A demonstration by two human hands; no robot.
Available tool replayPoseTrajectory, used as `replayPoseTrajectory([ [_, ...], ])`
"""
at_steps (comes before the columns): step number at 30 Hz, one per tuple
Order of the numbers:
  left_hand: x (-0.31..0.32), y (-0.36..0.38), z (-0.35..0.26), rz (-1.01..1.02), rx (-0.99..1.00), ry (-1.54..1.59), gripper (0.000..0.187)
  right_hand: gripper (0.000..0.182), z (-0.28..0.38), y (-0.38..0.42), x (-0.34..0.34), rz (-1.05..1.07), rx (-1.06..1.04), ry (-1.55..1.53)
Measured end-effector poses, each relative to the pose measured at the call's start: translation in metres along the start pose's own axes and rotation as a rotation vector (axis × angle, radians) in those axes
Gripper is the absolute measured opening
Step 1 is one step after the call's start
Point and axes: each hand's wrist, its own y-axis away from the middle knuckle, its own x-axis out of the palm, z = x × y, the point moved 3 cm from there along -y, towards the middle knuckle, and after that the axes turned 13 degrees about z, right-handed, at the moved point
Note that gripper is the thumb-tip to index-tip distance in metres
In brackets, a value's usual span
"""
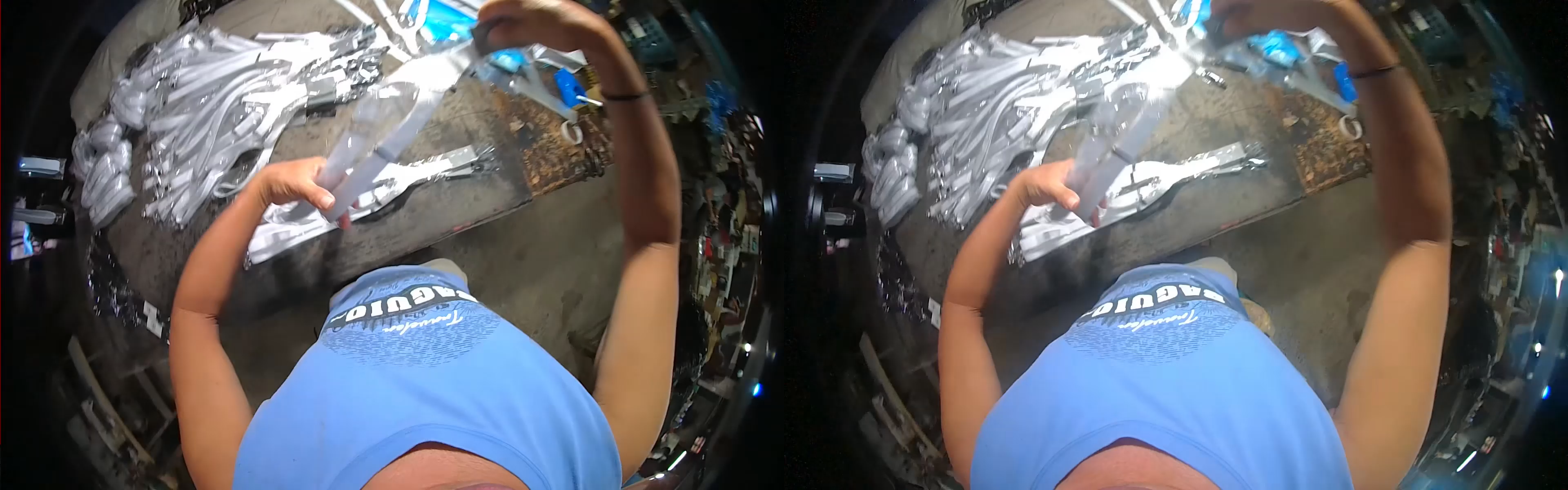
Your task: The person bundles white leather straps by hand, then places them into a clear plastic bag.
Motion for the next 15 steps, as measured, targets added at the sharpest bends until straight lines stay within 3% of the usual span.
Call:
replayPoseTrajectory([
  [1, -0.001, 0.008, -0.001, -0.052, -0.051, -0.043, 0.068, 0.039, -0.001, 0.016, -0.001, -0.053, -0.388, -0.528],
  [2, 0.003, 0.013, -0.004, -0.102, -0.066, -0.073, 0.063, 0.038, 0.004, 0.031, -0.005, -0.154, -0.415, -0.428],
  [4, 0.016, 0.017, -0.015, -0.191, -0.096, -0.085, 0.051, 0.037, 0.003, 0.055, -0.024, -0.337, -0.275, -0.120],
  [9, 0.043, 0.012, -0.023, -0.244, -0.258, -0.114, 0.041, 0.032, -0.030, 0.104, -0.070, -0.540, -0.185, 0.197],
  [15, 0.077, 0.048, -0.038, -0.694, -0.347, -0.127, 0.035, 0.027, -0.080, 0.103, -0.069, -0.460, -0.092, 0.363],
])
